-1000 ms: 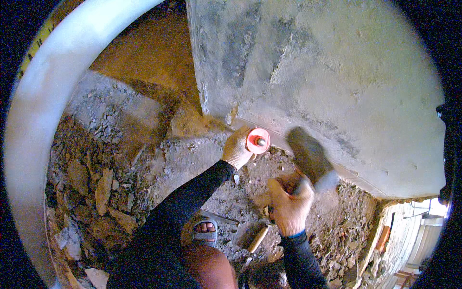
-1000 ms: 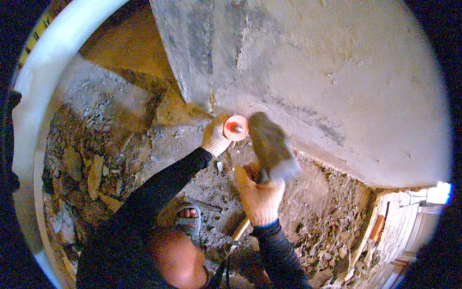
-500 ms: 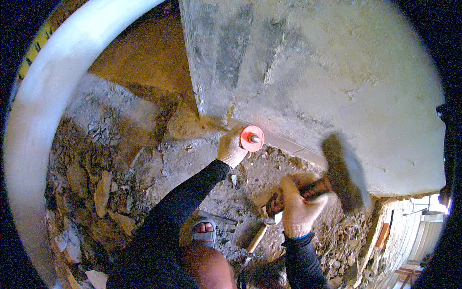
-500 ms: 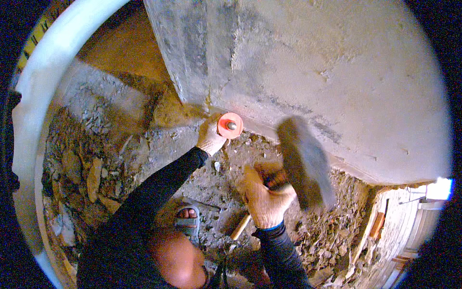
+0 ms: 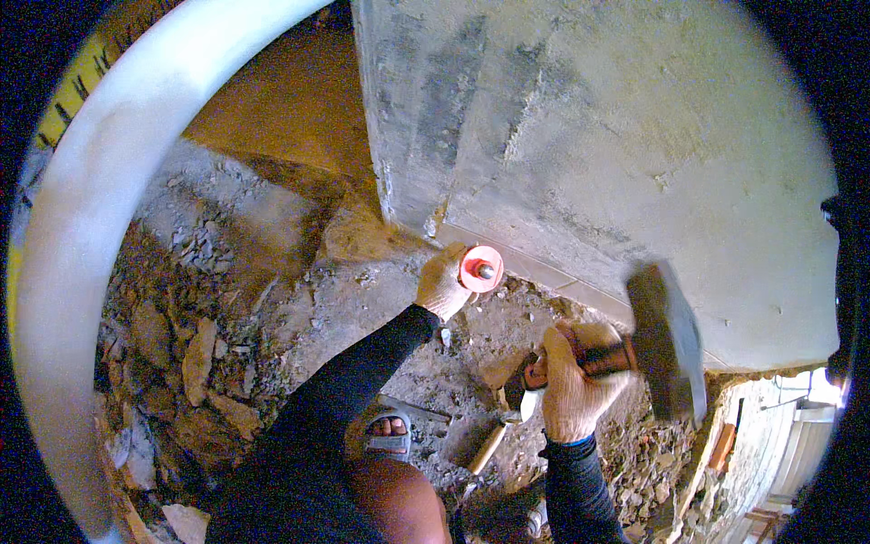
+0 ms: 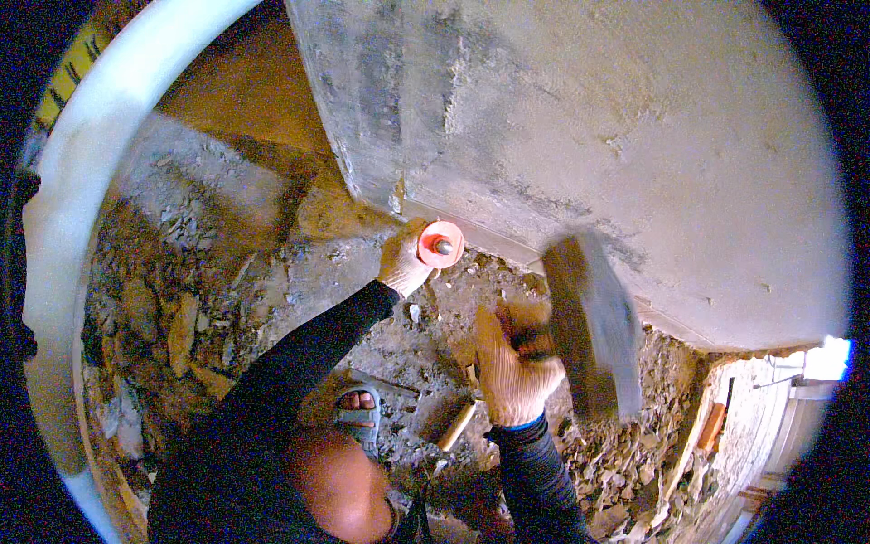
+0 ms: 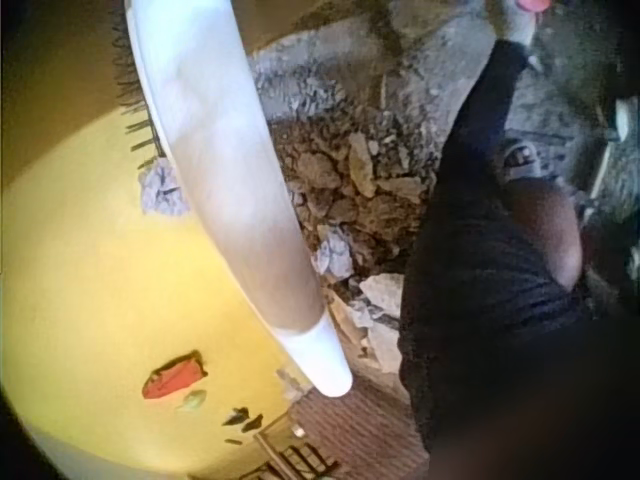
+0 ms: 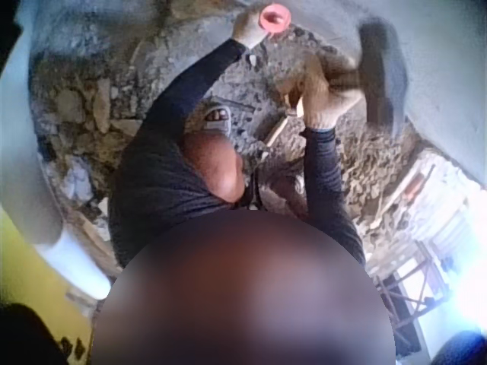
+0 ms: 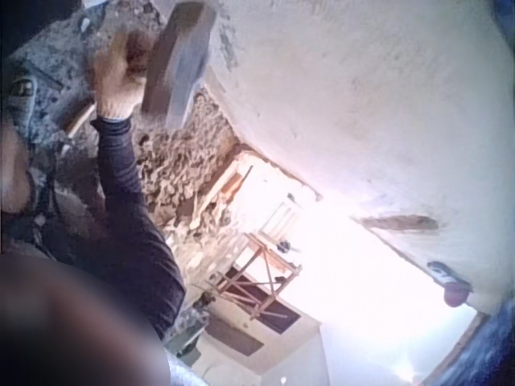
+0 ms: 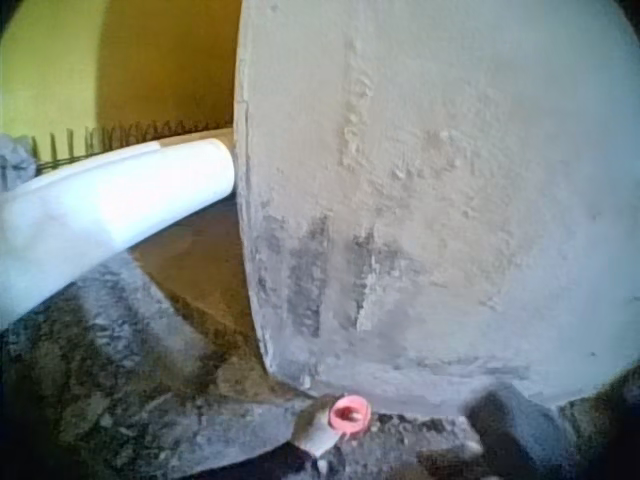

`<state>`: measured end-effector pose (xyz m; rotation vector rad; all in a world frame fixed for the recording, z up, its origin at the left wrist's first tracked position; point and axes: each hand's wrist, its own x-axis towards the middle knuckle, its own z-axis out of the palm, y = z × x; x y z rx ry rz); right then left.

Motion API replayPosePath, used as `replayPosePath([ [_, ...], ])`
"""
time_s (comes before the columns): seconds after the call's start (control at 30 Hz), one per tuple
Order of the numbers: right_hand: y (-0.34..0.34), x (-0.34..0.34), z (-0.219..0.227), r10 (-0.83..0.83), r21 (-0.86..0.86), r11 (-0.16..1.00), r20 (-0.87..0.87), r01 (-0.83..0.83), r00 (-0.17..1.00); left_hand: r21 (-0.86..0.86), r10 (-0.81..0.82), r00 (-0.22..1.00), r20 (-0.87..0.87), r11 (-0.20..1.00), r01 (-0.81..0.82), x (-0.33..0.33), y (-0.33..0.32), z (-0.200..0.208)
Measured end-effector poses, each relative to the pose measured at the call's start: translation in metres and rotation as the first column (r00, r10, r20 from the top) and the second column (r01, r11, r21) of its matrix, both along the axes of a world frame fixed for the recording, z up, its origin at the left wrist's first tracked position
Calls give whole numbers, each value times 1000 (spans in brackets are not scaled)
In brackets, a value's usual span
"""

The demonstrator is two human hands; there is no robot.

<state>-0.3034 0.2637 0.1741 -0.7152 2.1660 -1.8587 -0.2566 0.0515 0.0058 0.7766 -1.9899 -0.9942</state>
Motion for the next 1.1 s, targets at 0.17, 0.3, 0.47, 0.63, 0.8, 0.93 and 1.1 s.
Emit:
replayPosePath([
  [0.17, -23, -8, -61, 273, 495, 854, -167, -159, 947, 61, -72, 996, 50, 996, 69, 2, -1, -7],
  [0.3, -19, -5, -50, 176, 497, 858, -39, -134, 984, -11, -21, 997, 72, 1000, 22, -1, -4, -7],
  [0.47, 0, 6, 10, 78, -77, 995, 121, -69, 990, -94, 32, 999, -26, 995, -34, -3, -5, -4],
  [0.63, -28, -2, -38, 300, 505, 848, -214, -158, 930, 71, -10, 999, 31, 997, 8, 1, 1, 4],
  [0.8, -17, -6, -20, 332, 467, 858, -184, -215, 925, -82, -22, 994, 106, 996, 30, -5, 1, 4],
  [0.93, 4, 15, 25, 139, -98, 987, 160, -125, 977, -83, 16, 999, 32, 996, -13, -6, 0, -2],
  [1.1, -24, -7, -35, 309, 515, 839, -181, -178, 934, -36, -12, 999, 37, 999, 13, -2, -4, -4],
])
